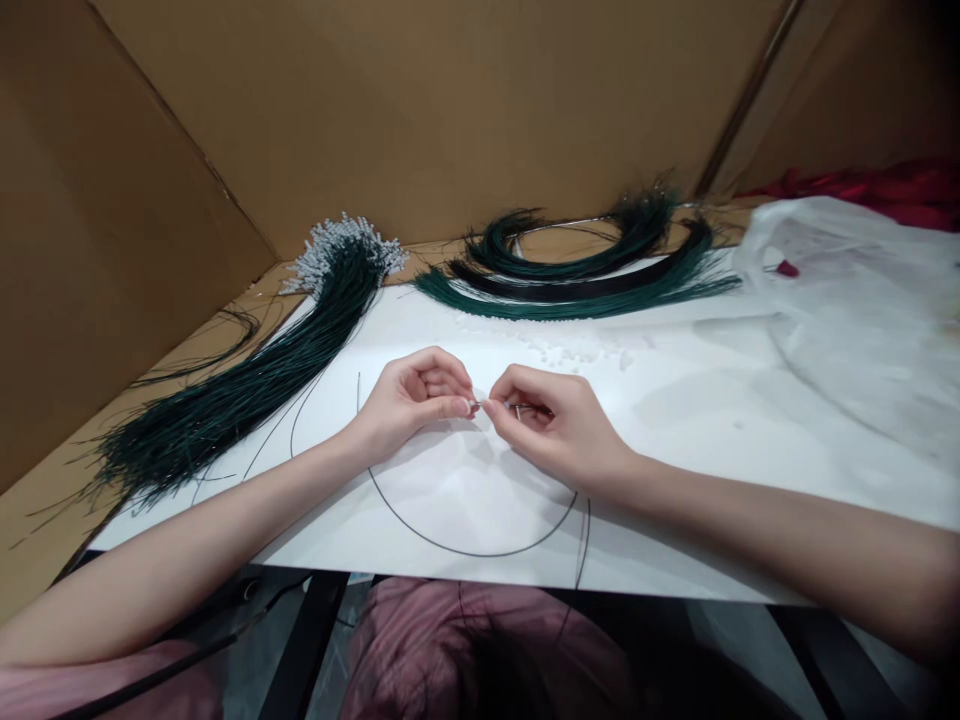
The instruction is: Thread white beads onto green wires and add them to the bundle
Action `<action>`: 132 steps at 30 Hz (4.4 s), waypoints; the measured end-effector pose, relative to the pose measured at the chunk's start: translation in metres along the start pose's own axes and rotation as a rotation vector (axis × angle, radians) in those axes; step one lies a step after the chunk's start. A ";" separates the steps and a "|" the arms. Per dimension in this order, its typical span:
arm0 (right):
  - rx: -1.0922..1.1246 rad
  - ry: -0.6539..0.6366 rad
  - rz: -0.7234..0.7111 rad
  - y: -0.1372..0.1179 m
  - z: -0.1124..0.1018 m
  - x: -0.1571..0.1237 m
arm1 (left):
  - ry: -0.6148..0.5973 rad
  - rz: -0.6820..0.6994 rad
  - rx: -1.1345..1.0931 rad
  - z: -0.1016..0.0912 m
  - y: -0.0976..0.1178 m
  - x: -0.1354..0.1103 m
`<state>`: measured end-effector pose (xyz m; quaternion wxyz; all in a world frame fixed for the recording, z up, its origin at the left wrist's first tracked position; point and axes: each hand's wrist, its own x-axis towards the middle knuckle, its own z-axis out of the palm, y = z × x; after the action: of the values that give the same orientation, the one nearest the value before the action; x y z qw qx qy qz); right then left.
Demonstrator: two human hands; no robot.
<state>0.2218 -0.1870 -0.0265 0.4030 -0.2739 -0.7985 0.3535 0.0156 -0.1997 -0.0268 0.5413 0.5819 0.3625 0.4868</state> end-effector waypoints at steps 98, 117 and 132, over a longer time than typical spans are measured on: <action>-0.067 0.035 -0.062 0.000 0.000 0.000 | -0.010 0.048 0.125 0.001 0.002 -0.002; -0.088 0.053 -0.067 0.000 0.001 0.000 | -0.010 0.044 0.142 0.000 0.001 -0.002; -0.058 0.042 -0.097 0.000 0.001 0.000 | -0.019 0.051 0.133 0.001 0.003 -0.002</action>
<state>0.2207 -0.1872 -0.0271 0.4283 -0.2539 -0.8120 0.3045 0.0162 -0.2024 -0.0241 0.4922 0.6302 0.3739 0.4698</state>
